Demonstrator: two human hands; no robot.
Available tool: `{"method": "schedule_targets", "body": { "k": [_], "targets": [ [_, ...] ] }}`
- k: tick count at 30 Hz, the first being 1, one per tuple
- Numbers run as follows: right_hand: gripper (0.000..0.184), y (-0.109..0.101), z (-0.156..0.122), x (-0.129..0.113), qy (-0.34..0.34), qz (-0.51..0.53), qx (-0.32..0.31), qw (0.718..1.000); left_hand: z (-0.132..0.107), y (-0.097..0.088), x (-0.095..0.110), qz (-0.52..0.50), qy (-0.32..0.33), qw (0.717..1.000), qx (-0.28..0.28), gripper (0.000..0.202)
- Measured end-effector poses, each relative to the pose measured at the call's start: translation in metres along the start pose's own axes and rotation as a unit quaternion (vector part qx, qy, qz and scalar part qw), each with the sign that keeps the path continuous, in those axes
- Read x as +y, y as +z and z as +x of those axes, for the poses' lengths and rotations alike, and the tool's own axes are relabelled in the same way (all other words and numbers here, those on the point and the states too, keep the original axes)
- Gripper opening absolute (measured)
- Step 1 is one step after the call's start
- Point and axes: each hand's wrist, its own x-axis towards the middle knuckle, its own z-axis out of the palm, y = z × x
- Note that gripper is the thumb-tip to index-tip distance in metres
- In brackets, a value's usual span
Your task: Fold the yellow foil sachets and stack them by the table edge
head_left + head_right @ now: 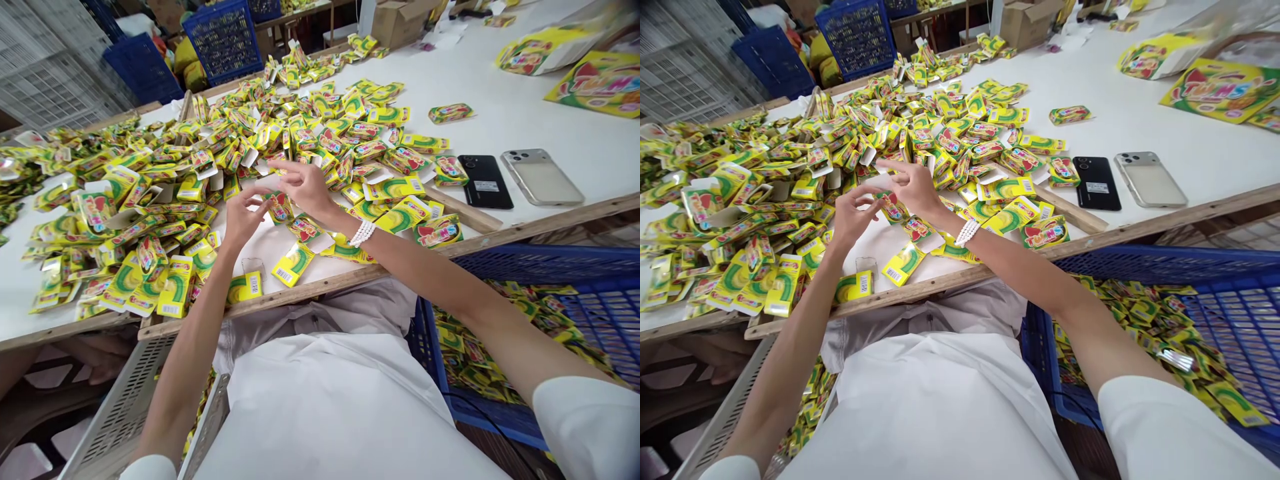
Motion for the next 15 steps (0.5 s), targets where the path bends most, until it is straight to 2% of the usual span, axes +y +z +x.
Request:
{"method": "schedule_targets", "body": {
  "k": [3,6,11,15],
  "targets": [
    [0.042,-0.0026,0.0039,0.0019,0.023,0.011,0.051,0.998,-0.0007,0.0000,-0.0003,0.019,0.018,0.999,-0.023,0.036],
    [0.029,-0.0010,0.0075,0.0059,0.034,0.016,0.071,0.997,-0.0008,-0.0005,-0.0002,0.032,0.041,0.998,-0.036,0.032],
    [0.036,0.0014,0.0106,0.0096,0.033,-0.020,0.078,0.996,-0.0022,-0.0008,0.0058,0.057,0.074,0.994,-0.053,0.024],
    [0.043,-0.0007,0.0096,0.0062,0.034,-0.033,0.072,0.996,-0.0029,-0.0002,0.0078,0.054,0.074,0.994,-0.052,0.025]
  ]
}}
